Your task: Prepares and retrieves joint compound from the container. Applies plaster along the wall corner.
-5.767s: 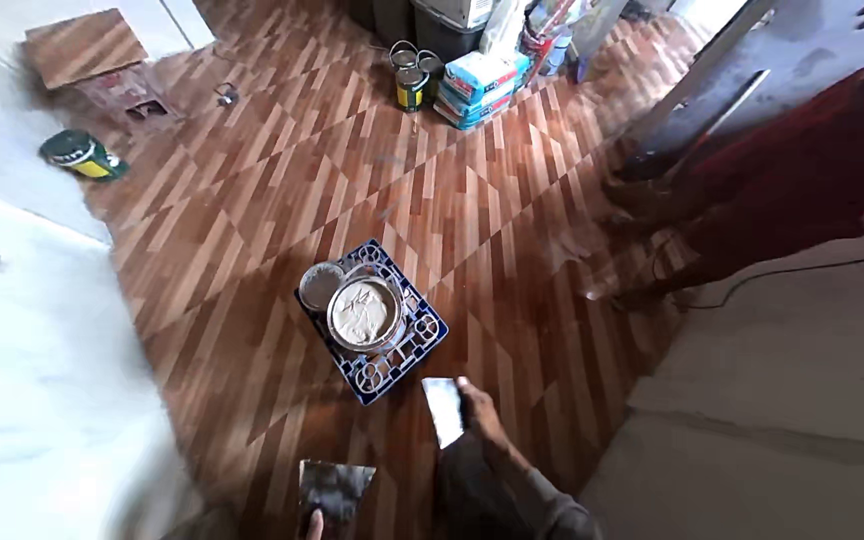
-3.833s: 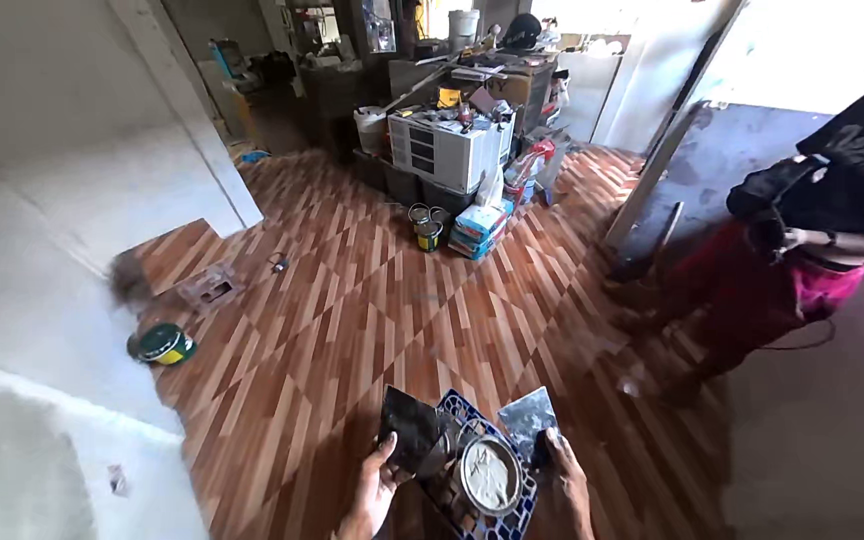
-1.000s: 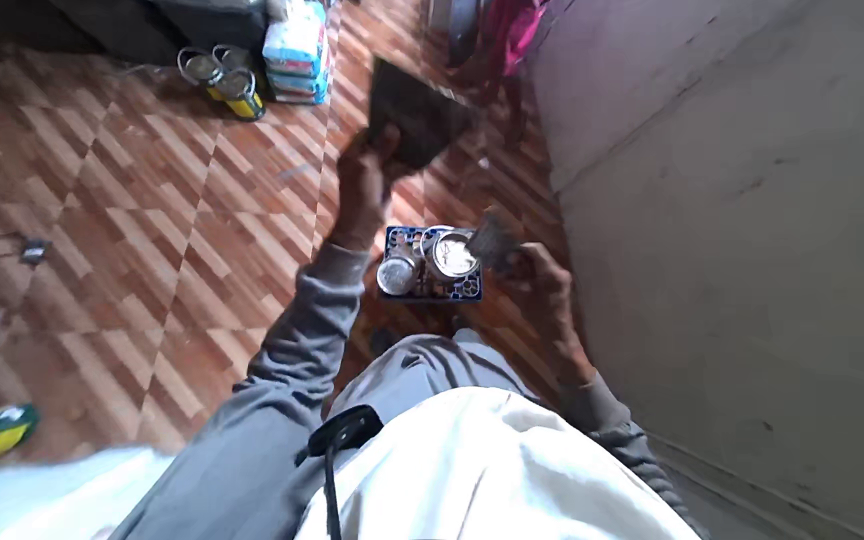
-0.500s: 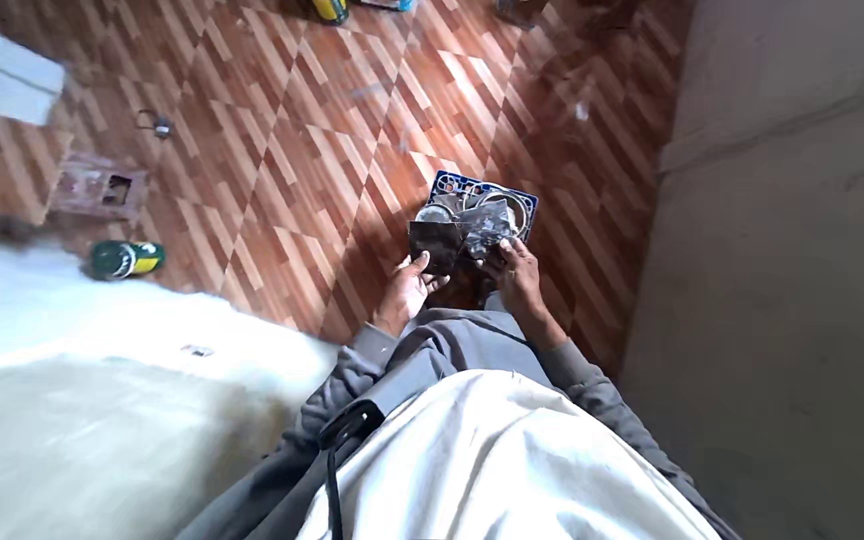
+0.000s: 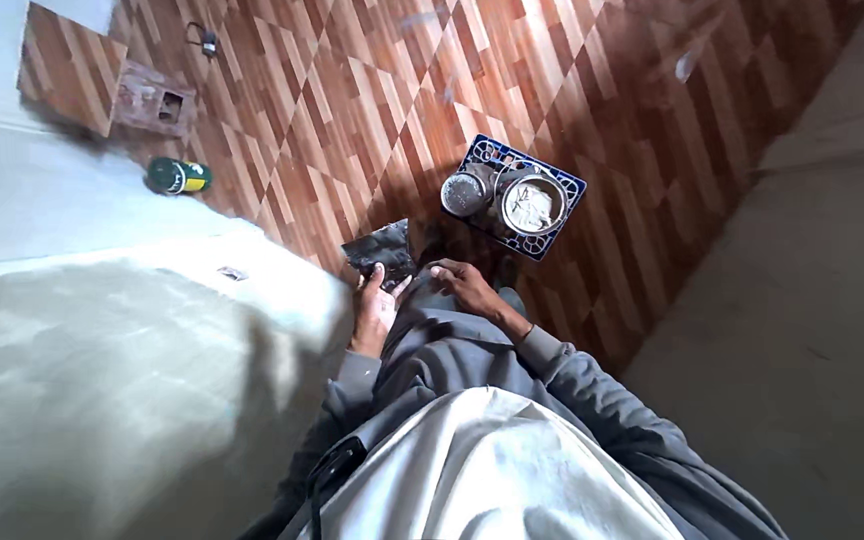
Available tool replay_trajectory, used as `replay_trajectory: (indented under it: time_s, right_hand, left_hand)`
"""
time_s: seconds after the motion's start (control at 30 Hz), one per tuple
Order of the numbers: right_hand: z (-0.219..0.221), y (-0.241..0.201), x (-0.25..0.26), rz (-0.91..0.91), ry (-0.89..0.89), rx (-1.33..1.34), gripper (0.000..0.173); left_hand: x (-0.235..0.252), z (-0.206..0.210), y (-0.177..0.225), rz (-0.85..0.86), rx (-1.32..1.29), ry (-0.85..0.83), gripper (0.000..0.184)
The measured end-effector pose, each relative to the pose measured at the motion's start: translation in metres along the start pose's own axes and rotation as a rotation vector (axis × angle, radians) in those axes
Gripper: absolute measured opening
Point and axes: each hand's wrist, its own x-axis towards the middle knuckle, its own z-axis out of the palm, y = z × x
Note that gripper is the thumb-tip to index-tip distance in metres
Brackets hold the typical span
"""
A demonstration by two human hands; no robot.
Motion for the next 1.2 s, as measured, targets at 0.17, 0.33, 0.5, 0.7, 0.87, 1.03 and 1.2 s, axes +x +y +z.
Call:
replay_trajectory:
  time_s: [0.17, 0.33, 0.5, 0.7, 0.87, 1.03, 1.2]
  right_hand:
    - [-0.043, 0.047, 0.058, 0.251, 0.183, -0.354, 0.037]
    - [-0.069, 0.078, 0.156, 0.369, 0.419, -0.521, 0.068]
    - [-0.094, 0.120, 0.239, 0.676, 0.661, -0.381, 0.040]
    - [-0.120, 0.156, 0.296, 0.697, 1.059, -0.067, 0.038]
    - [-0.122, 0.162, 0.298, 0.721, 1.004, -0.172, 0.032]
    - [-0.120, 0.167, 0.308, 0.647, 1.061, -0.232, 0.050]
    - [-0.080, 0.149, 0.306, 0.649, 1.200, 0.110, 0.053]
  left_hand:
    - [0.079, -0.022, -0.005, 0.012, 0.177, 0.093, 0.044]
    - [0.147, -0.024, 0.007, -0.005, 0.277, 0.070, 0.040]
    - [0.192, -0.050, 0.021, -0.051, 0.294, 0.021, 0.036]
    - [0.216, -0.086, 0.022, -0.085, 0.334, 0.125, 0.037]
    - [0.214, -0.109, 0.023, -0.131, 0.310, 0.172, 0.036]
    - [0.216, -0.098, 0.024, -0.109, 0.284, 0.166, 0.036]
    - [0.235, -0.061, -0.009, -0.187, 0.194, 0.100, 0.039]
